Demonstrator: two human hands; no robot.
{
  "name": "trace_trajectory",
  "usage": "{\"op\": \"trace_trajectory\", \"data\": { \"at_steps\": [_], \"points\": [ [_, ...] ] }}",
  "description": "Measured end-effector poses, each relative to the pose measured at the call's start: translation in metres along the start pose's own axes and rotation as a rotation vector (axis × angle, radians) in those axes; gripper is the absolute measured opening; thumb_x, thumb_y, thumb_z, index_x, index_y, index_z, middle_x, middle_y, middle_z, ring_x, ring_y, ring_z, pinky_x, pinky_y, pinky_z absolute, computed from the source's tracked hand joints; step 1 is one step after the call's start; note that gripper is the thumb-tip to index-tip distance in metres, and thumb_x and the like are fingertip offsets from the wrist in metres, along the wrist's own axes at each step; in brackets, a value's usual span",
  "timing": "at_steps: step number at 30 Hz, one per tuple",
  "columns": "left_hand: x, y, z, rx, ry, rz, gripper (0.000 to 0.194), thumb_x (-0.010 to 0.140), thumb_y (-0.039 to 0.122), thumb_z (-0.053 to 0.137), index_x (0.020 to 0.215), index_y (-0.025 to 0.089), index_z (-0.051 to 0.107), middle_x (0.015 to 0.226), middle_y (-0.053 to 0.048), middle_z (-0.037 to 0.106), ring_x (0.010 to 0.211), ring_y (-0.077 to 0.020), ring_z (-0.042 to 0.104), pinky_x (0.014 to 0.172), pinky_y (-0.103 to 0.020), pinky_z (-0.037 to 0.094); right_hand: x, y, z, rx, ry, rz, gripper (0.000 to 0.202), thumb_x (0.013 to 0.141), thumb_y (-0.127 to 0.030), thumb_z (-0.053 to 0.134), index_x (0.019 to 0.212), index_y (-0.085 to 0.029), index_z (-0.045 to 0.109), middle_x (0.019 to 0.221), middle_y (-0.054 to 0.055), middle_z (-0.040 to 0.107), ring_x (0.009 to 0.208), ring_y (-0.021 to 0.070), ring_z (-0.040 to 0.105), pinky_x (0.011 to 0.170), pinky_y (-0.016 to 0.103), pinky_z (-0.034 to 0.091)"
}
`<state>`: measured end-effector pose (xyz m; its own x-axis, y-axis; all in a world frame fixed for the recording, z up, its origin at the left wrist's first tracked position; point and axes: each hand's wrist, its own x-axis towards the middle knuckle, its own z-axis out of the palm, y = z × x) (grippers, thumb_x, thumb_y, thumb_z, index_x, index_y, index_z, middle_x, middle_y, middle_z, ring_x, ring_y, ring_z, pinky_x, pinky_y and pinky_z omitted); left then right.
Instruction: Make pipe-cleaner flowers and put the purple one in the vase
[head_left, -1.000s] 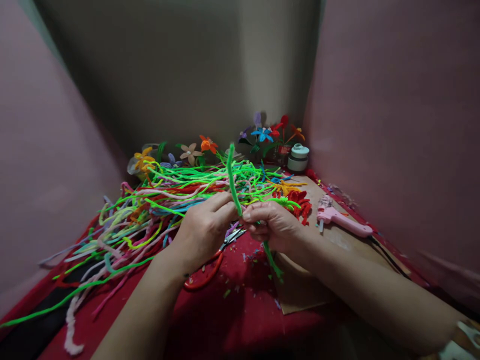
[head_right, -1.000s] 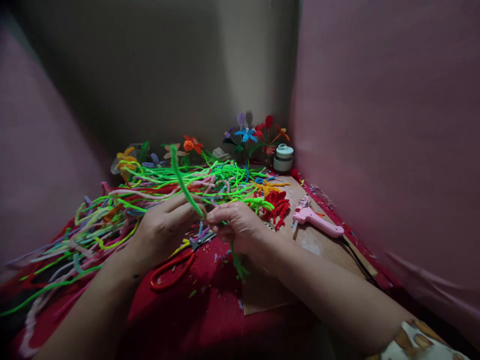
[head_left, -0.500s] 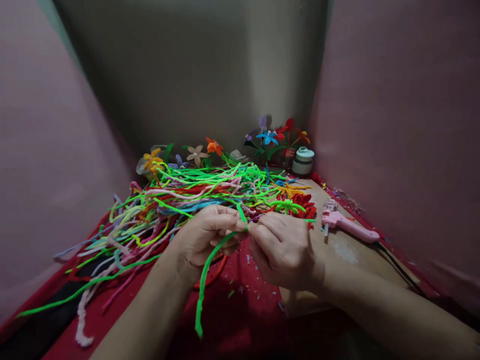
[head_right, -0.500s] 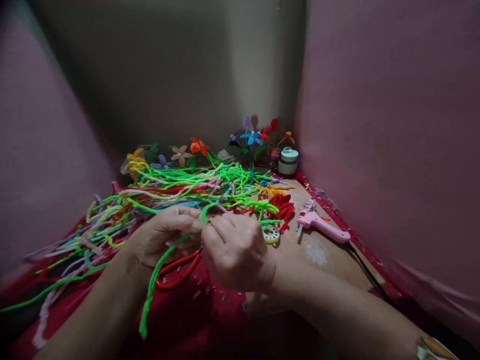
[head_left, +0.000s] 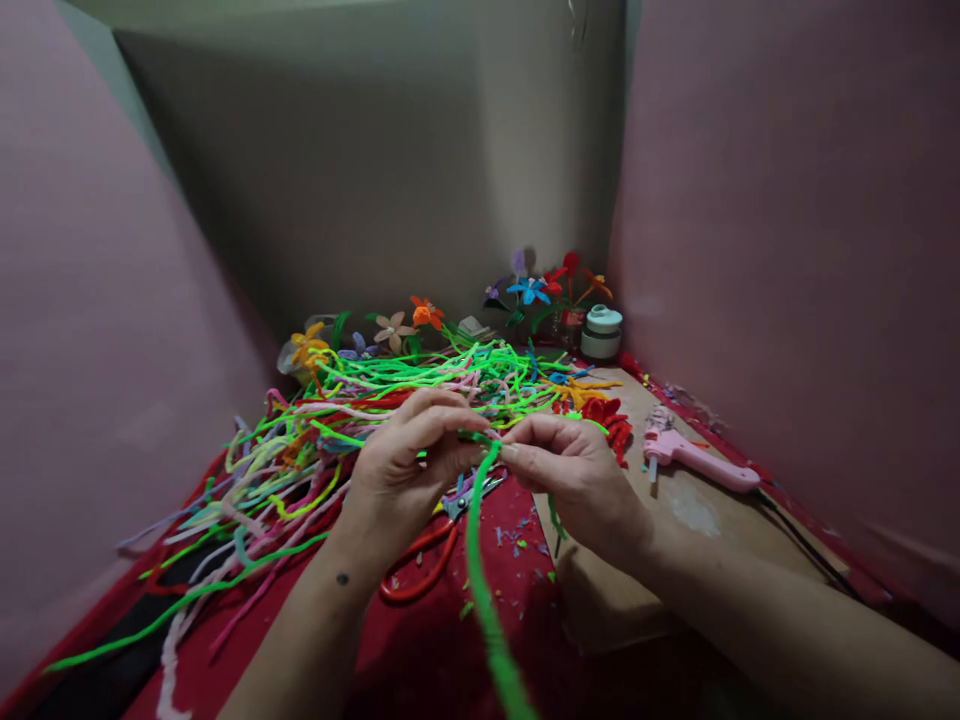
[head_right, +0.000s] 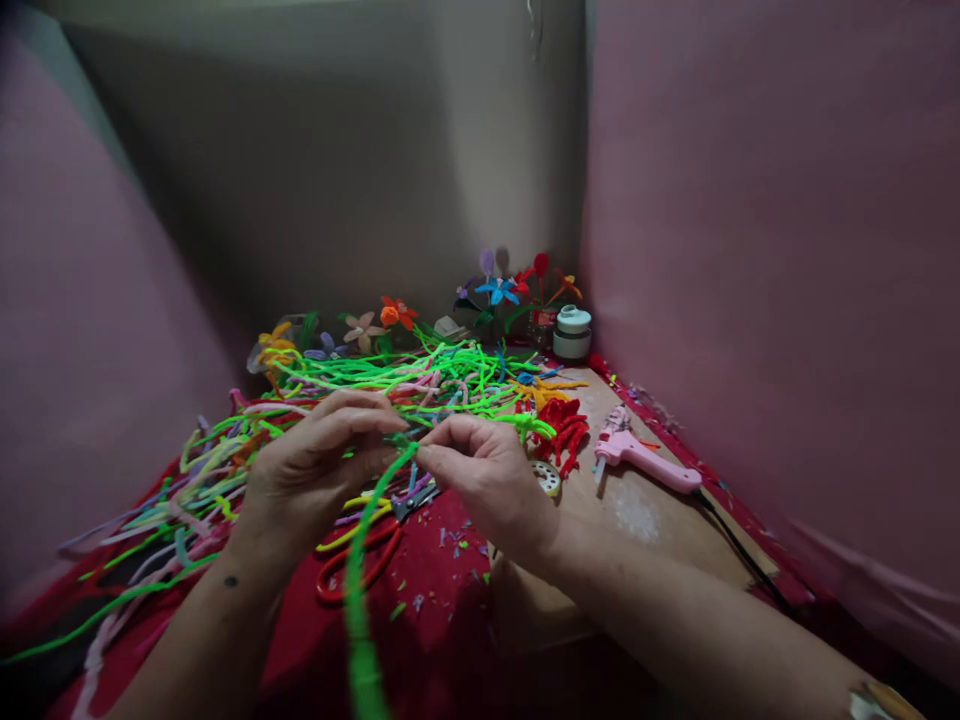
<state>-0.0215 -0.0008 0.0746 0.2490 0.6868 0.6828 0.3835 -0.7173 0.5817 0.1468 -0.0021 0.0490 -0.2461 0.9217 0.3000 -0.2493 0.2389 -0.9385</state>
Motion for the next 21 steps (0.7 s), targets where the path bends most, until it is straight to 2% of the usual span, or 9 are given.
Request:
{"op": "trace_trajectory", "data": {
  "at_steps": [2,5,10,13,15,17,19,21],
  "points": [
    [0.001,-0.002,-0.001,0.078,-0.093,0.107,0.010,0.075,0.018,0.066,0.083,0.022,0.067,0.088,-0.004,0.060,0.088,-0.0180,0.057,0.078,-0.029,0.046,0.002,0.002,0.000,0.053,-0.009,0.028,0.011,0.071,-0.022,0.062,0.063,-0.016,0.060,0.051,-0.006,0.043,0.047,0.0061,0.032,0.046,0.023,0.023],
    [0.001,-0.003,0.000,0.149,-0.172,0.156,0.009,0.078,0.016,0.061,0.086,0.021,0.064,0.088,-0.004,0.059,0.084,-0.0154,0.057,0.074,-0.027,0.047,0.002,0.005,0.000,0.116,-0.024,0.057,0.012,0.070,-0.022,0.064,0.061,-0.016,0.058,0.050,-0.007,0.043,0.046,0.0054,0.031,0.045,0.023,0.021],
    [-0.001,0.000,0.003,0.302,-0.125,0.236,0.010,0.082,0.016,0.056,0.086,0.021,0.063,0.084,-0.003,0.061,0.080,-0.0141,0.057,0.070,-0.025,0.045,0.003,0.005,0.001,0.181,-0.017,0.116,0.013,0.068,-0.022,0.064,0.059,-0.016,0.056,0.046,-0.008,0.040,0.042,0.0049,0.027,0.043,0.023,0.018],
    [-0.003,0.006,0.005,0.277,-0.112,0.189,0.010,0.083,0.017,0.054,0.081,0.021,0.063,0.081,-0.003,0.062,0.077,-0.0143,0.057,0.068,-0.025,0.044,0.003,0.003,0.002,0.138,-0.018,0.088,0.014,0.067,-0.024,0.064,0.059,-0.017,0.056,0.047,-0.007,0.040,0.043,0.0055,0.028,0.043,0.023,0.019],
    [-0.003,0.009,0.006,0.212,-0.096,0.080,0.009,0.081,0.019,0.056,0.073,0.020,0.061,0.073,-0.001,0.059,0.069,-0.0135,0.054,0.063,-0.024,0.042,0.002,0.003,0.003,0.050,-0.017,0.034,0.014,0.069,-0.023,0.063,0.059,-0.017,0.056,0.049,-0.006,0.041,0.046,0.0063,0.030,0.045,0.023,0.023],
    [-0.004,0.009,0.008,0.092,-0.099,-0.107,0.015,0.078,0.023,0.060,0.064,0.018,0.056,0.061,0.001,0.051,0.058,-0.0109,0.045,0.054,-0.023,0.036,-0.001,0.004,0.003,-0.101,0.002,-0.060,0.013,0.073,-0.021,0.059,0.060,-0.017,0.057,0.052,-0.005,0.044,0.048,0.0075,0.035,0.047,0.023,0.028],
    [-0.004,0.007,0.009,-0.136,-0.131,-0.361,0.024,0.076,0.028,0.062,0.058,0.017,0.050,0.054,0.004,0.041,0.051,-0.0085,0.036,0.047,-0.021,0.029,-0.005,0.006,0.002,-0.309,0.029,-0.236,0.013,0.076,-0.016,0.055,0.063,-0.017,0.058,0.055,-0.003,0.048,0.051,0.0086,0.040,0.049,0.024,0.032],
    [-0.004,0.003,0.011,-0.457,-0.211,-0.633,0.027,0.074,0.030,0.063,0.057,0.016,0.047,0.051,0.005,0.036,0.046,-0.0066,0.030,0.043,-0.021,0.024,-0.008,0.008,0.001,-0.535,0.021,-0.461,0.015,0.078,-0.012,0.051,0.065,-0.017,0.057,0.057,-0.002,0.050,0.053,0.0096,0.044,0.052,0.025,0.034]
  ]
}}
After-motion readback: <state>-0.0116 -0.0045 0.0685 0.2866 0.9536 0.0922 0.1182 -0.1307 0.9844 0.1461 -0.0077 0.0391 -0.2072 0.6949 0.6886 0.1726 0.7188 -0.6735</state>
